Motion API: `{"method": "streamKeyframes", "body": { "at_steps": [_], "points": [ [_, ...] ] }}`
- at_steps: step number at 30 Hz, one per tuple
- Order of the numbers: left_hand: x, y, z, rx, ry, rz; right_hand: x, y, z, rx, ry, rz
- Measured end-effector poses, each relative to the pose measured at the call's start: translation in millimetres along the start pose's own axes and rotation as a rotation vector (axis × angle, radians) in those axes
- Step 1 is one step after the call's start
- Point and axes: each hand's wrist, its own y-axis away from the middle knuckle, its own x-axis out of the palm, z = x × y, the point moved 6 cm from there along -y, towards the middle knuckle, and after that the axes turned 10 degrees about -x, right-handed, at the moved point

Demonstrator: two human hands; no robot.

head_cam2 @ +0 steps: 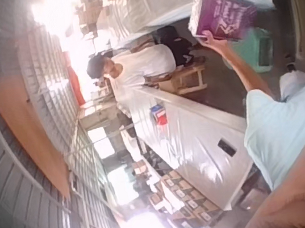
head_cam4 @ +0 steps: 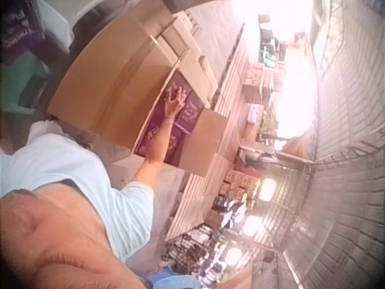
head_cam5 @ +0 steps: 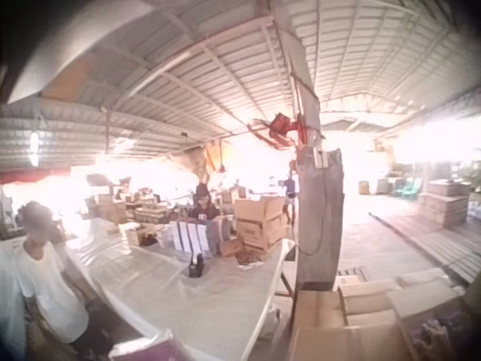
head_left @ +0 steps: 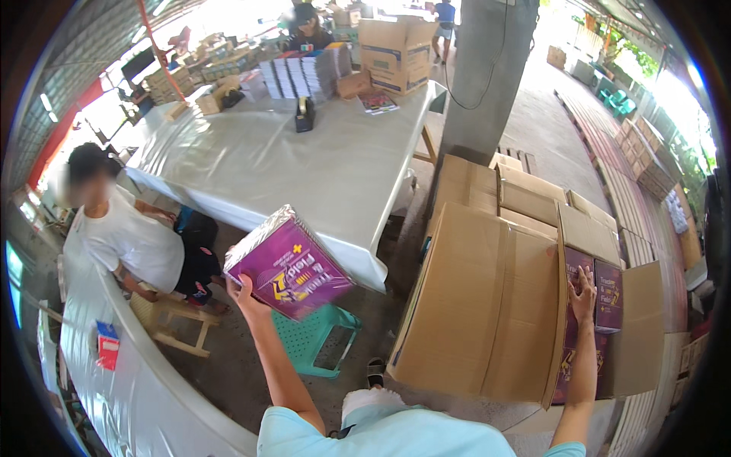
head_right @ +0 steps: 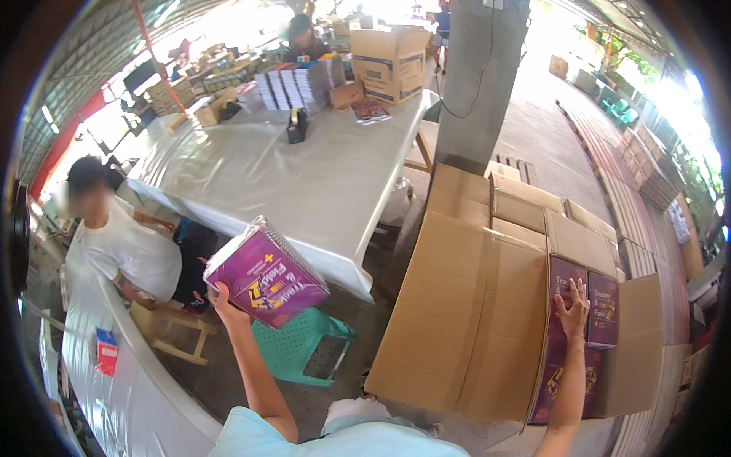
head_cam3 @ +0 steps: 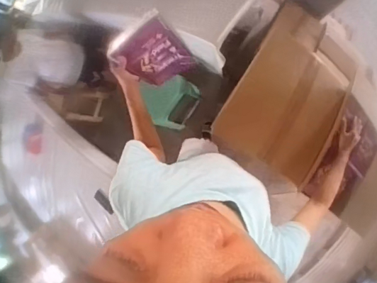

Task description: The person takes stacks of notebooks from a table and places them into a cardboard box, then closes the box, tapes it shut using a tape dispenser, and writes on the box with a pen before checking a logbook.

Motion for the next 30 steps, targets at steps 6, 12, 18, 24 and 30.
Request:
{"method": "streamKeyframes", "body": {
  "at_steps": [6,12,18,24,30],
  "points": [
    [133.7,146.7,-16.4,-0.467,0.778,0.522,-109.1,29.5,48.1,-0.401,-0.221,-0.186],
    [236.8,339.0,-72.1,-0.353,0.45,0.433,-283.6,172.3,152.2,-0.933,-0.712,0.092],
    [423.9,507.0,-90.4,-0.384,0.15,0.861,-346.9,256.3,34.6,-0.722,-1.019,-0.189],
    [466.1,559.3,-105.5,-0.007,-0.162,0.906,-377.6,255.3,-91.4,-0.255,-1.297,-0.407],
    [424.9,553.9,-71.5,-0.131,-0.179,0.735,-289.6,239.6,-183.4,0.015,-0.155,-0.011]
  ]
}}
